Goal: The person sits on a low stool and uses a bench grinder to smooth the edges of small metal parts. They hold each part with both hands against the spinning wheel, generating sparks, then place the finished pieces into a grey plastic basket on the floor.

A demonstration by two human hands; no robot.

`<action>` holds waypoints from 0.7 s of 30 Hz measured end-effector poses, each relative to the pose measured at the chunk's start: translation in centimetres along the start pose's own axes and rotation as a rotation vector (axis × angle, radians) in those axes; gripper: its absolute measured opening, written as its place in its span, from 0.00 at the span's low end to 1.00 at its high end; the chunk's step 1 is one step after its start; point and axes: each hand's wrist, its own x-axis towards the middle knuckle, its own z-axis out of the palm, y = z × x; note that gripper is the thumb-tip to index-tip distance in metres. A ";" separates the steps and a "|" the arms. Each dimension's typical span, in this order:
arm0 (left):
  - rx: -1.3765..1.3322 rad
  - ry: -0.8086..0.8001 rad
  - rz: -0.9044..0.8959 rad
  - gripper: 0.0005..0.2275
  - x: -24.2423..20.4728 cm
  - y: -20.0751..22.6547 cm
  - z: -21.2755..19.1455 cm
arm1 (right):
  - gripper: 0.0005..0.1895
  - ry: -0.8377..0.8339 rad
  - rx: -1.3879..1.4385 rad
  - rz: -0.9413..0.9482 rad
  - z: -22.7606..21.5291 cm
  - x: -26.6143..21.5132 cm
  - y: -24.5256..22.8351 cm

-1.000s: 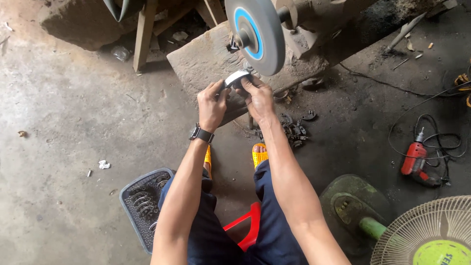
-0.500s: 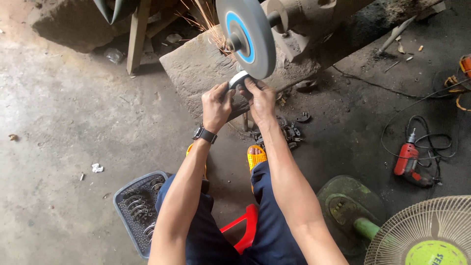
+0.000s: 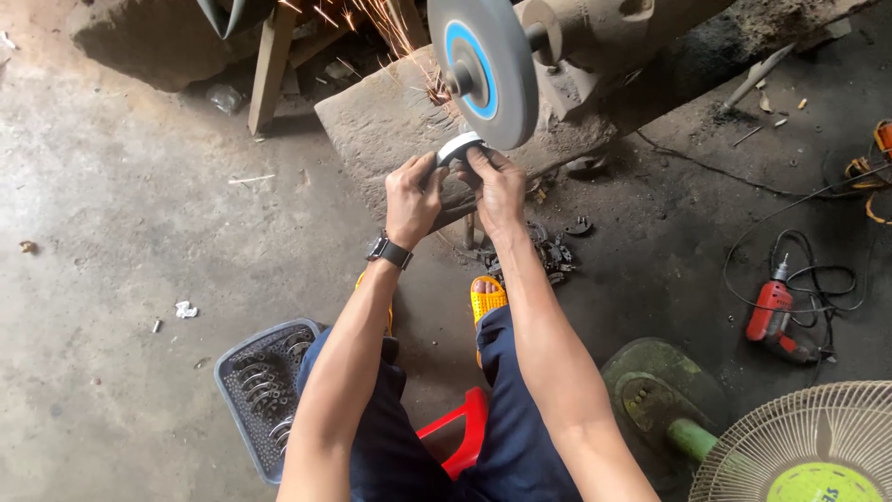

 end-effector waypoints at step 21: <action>0.001 -0.013 0.076 0.03 0.5 -1.4 2.4 | 0.07 0.099 0.086 -0.027 -1.4 1.3 0.5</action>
